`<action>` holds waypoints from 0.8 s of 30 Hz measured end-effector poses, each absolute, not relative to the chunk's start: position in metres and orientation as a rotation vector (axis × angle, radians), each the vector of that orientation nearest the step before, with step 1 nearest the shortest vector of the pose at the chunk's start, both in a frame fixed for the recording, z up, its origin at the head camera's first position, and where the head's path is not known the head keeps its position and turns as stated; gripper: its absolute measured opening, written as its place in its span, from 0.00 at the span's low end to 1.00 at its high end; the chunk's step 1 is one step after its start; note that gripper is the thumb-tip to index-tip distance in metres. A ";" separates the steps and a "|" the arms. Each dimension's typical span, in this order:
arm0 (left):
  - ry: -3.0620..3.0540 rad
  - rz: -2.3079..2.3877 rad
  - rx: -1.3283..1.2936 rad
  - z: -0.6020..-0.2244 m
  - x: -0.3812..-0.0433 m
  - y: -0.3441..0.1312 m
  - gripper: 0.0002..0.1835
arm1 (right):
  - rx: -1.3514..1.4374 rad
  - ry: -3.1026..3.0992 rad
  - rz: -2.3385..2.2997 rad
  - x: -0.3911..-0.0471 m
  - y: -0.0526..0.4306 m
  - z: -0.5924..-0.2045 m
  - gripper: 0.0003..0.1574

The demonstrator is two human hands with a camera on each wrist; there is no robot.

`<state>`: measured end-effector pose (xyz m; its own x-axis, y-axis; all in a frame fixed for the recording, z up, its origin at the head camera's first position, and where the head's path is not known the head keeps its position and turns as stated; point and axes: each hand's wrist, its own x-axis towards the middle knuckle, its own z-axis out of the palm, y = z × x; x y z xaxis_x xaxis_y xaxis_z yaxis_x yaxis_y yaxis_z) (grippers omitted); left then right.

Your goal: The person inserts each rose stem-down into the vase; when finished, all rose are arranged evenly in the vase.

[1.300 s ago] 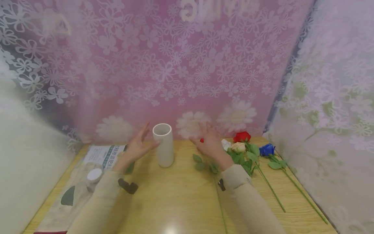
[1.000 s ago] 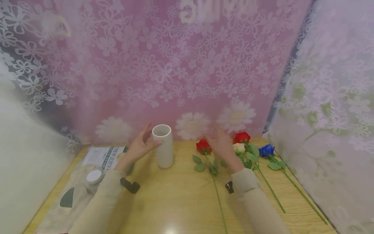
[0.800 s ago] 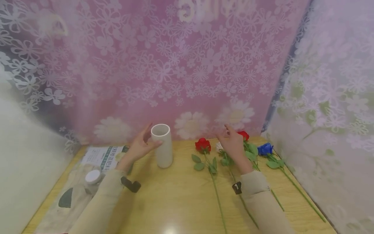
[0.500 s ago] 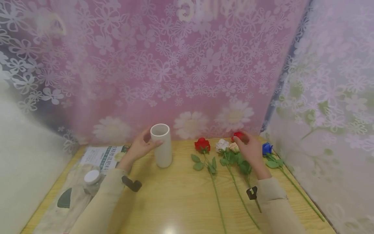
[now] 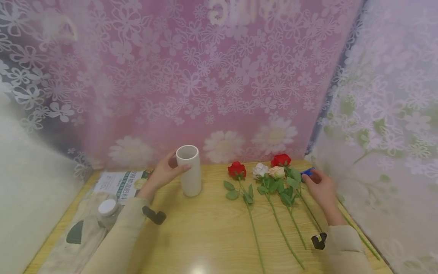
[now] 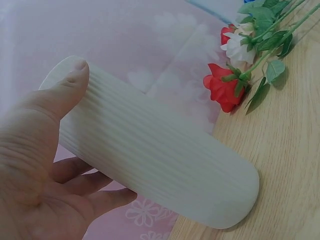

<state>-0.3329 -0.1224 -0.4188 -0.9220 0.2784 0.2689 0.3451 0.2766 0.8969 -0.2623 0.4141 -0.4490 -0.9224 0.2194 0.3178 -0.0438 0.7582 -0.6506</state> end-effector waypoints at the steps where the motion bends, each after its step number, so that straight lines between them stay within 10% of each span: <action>1: -2.466 -1.750 -0.599 -0.419 -0.333 -0.123 0.48 | -0.145 -2.585 0.945 -0.260 0.419 -0.452 0.39; 24: -2.496 -1.758 -0.595 -0.417 -0.332 -0.123 0.45 | -0.203 -2.732 0.784 -0.240 0.478 -0.489 0.39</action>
<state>-0.3315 -0.1231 -0.4168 -0.9264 0.2892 0.2412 0.3246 0.2883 0.9009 -0.2405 0.4785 -0.4892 -0.9476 0.2131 0.2379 0.0546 0.8419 -0.5369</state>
